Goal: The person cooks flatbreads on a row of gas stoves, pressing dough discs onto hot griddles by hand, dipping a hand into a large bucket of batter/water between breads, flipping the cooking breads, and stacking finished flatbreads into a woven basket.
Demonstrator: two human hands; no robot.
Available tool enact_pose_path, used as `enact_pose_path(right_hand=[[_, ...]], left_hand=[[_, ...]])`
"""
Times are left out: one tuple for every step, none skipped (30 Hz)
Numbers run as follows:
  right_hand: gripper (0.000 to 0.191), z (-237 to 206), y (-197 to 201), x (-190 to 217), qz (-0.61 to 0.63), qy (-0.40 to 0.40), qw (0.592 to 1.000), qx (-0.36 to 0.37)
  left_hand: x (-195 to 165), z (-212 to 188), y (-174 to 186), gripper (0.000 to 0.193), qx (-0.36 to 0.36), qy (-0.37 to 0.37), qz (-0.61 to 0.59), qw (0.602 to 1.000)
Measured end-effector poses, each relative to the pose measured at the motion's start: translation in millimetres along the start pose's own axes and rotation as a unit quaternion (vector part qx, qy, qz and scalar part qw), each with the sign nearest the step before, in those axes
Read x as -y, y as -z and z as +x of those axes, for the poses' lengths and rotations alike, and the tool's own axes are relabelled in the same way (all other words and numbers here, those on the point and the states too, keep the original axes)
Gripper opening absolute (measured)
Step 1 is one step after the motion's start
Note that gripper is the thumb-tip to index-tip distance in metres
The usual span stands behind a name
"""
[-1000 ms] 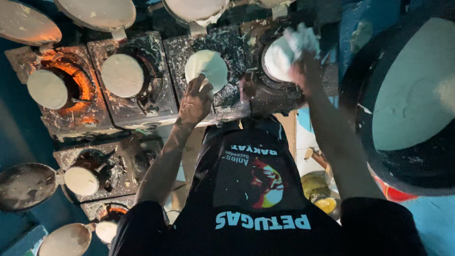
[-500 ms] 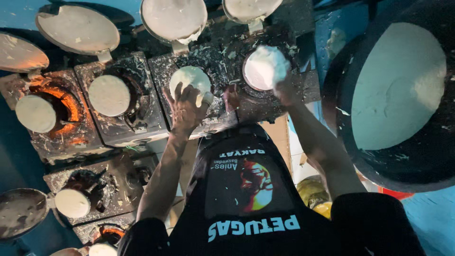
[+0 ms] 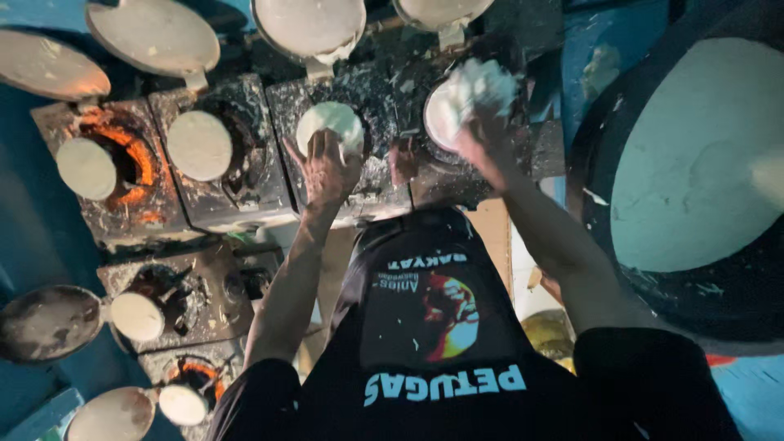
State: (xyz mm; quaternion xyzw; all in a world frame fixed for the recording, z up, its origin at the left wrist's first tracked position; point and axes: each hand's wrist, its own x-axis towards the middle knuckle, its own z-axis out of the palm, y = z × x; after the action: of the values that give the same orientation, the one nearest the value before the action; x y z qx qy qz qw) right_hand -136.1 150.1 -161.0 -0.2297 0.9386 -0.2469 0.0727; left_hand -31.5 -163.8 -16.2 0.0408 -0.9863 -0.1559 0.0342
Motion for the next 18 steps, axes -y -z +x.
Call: enact_pose_path(right_hand=[[0.034,1,3,10,0.013,0.052,0.998,0.016],[0.035,3,12,16,0.032,0.101,0.994,0.029],[0.035,2,24,20,0.054,0.104,0.993,0.022],[0.036,0,40,18,0.079,0.096,0.992,0.011],[0.036,-5,68,4,0.109,0.059,0.992,-0.016],[0.036,-3,93,-8,0.135,-0.009,0.989,-0.053],[0.037,5,115,-22,0.169,-0.072,0.979,-0.093],[0.037,11,137,-36,0.207,-0.137,0.959,-0.139],[0.038,22,149,-43,0.270,-0.185,0.930,-0.166],[0.038,30,156,-42,0.348,-0.220,0.896,-0.169],[0.038,37,162,-36,0.434,-0.246,0.852,-0.161],[0.039,40,161,-29,0.517,-0.259,0.803,-0.145],[0.039,39,158,-19,0.598,-0.255,0.751,-0.118],[0.040,36,157,-3,0.664,-0.251,0.698,-0.092],[0.040,27,159,12,0.716,-0.245,0.651,-0.067],[0.041,16,165,27,0.743,-0.237,0.623,-0.066],[0.041,9,175,36,0.758,-0.226,0.606,-0.081],[0.037,0,186,44,0.773,-0.207,0.590,-0.107]], left_hand=[[-1,0,2,0.055,-0.005,-0.019,-0.015,1.000],[-4,0,5,0.051,0.003,-0.019,-0.005,1.000],[-7,0,8,0.048,0.019,-0.018,0.004,1.000],[-12,-3,13,0.045,0.039,-0.016,0.013,0.999],[-14,-7,14,0.048,0.036,-0.039,-0.003,0.999],[-14,-10,16,0.052,0.027,-0.063,-0.017,0.998],[-13,-13,19,0.056,0.019,-0.086,-0.030,0.996],[-12,-17,21,0.058,0.037,-0.084,-0.033,0.995],[-8,-20,24,0.061,0.056,-0.081,-0.034,0.995],[-3,-24,25,0.065,0.080,-0.076,-0.035,0.993],[4,-28,27,0.070,0.094,-0.094,-0.018,0.991],[10,-28,27,0.074,0.105,-0.115,-0.002,0.988],[16,-27,26,0.079,0.109,-0.136,0.014,0.985],[23,-26,25,0.074,0.106,-0.154,0.022,0.982],[29,-26,23,0.068,0.105,-0.169,0.028,0.980],[35,-23,21,0.063,0.101,-0.185,0.036,0.977],[41,-21,18,0.063,0.104,-0.204,0.036,0.973],[48,-17,16,0.064,0.106,-0.223,0.036,0.968]])
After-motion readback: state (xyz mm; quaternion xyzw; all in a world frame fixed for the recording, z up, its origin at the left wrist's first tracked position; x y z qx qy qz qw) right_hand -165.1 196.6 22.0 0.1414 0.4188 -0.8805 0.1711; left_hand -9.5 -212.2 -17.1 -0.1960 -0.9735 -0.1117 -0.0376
